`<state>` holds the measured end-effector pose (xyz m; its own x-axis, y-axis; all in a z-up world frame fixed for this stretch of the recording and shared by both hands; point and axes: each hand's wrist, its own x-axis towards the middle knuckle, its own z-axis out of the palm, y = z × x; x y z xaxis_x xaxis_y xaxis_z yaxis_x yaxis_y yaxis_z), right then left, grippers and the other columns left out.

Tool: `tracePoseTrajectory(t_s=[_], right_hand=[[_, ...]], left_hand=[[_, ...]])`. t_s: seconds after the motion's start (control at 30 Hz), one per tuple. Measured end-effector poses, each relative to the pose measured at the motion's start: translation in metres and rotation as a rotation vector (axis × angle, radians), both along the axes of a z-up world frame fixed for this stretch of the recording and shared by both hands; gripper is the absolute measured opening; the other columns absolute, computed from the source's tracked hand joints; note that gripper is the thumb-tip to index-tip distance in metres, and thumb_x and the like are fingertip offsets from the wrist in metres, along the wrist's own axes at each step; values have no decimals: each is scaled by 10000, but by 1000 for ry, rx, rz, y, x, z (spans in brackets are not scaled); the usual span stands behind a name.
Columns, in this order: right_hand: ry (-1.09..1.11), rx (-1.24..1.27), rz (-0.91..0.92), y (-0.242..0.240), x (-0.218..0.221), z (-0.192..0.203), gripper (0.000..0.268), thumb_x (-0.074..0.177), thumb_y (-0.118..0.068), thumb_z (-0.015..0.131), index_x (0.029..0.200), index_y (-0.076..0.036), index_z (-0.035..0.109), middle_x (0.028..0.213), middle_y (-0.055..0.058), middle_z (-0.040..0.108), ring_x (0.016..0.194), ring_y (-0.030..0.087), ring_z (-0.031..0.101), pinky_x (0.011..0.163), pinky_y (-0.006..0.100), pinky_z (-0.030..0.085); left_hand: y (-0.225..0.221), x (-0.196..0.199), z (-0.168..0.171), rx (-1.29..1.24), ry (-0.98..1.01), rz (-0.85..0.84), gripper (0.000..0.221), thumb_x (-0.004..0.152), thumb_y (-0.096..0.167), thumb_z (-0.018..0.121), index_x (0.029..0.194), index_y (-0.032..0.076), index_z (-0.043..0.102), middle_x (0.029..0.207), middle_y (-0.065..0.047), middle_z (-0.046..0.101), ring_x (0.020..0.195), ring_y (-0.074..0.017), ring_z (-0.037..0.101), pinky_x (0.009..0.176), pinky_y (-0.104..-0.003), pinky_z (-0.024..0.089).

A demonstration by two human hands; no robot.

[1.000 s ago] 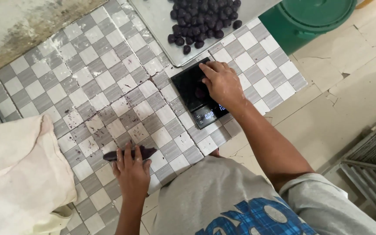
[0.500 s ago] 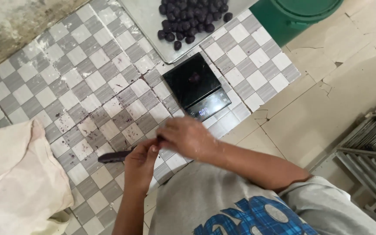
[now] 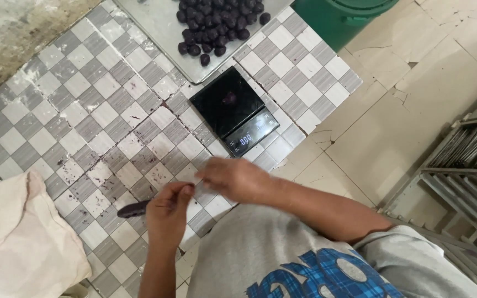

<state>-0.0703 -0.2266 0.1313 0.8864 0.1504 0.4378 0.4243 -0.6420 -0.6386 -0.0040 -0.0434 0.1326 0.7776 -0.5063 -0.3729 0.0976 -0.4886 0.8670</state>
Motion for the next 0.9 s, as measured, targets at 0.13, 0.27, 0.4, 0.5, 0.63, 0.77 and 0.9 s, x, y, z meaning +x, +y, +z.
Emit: tracePoseTrajectory(t_s=[0.13,0.27,0.4,0.5,0.63,0.77,0.9], right_hand=[[340,799,-95,-39,-6,5,276,894,42,462,1141,-28,563,1156,129,489,959,215,594,739,265,594],[313,1495,-299,-72,-10,-9,291,869,84,402,1114,35,551,1162,215,594,909,237,657,582,254,528],[281,1649,-362,-92,-9,1,373,892,-411,496,932,-49,577,769,92,590,541,163,522,448,230,414],[251,1661,-469,-87,-2,30,536,676,-634,500,499,-146,371,451,-21,270,327,73,214,297,194,153],[238,1490,-611,-85,-1,24,462,837,-492,413,552,-135,338,517,2,274,403,100,202,371,228,157],[319,1075,-586,-82,-14,10,216,861,-16,548,1061,-52,474,1029,131,596,615,147,609,380,178,393],[461,822,-632,-79,-11,8,149,924,-71,503,1059,-16,533,765,121,611,453,148,574,360,202,406]], left_hand=[[39,6,-54,219,-702,-44,214,842,148,619,1044,84,653,1067,-75,625,968,-237,567,768,-372,497],[65,-2,-96,886,-678,-360,588,870,292,437,1418,160,272,1489,-123,233,1375,-389,129,1064,-586,148],[74,-8,-113,776,-751,-310,593,880,295,420,1432,168,241,1509,-112,189,1400,-377,56,1061,-602,82],[71,-8,-110,724,-865,-308,573,872,278,447,1397,93,310,1478,-141,275,1383,-396,153,1069,-621,137],[77,-16,-101,648,-981,-228,559,828,366,551,1324,124,462,1446,-137,360,1361,-398,268,990,-657,266],[83,-15,-91,558,-992,-170,536,871,434,479,1321,143,481,1441,-130,369,1342,-414,311,943,-665,325],[88,-13,-93,533,-934,-176,528,871,417,485,1313,128,483,1444,-152,367,1349,-413,292,980,-657,281]])
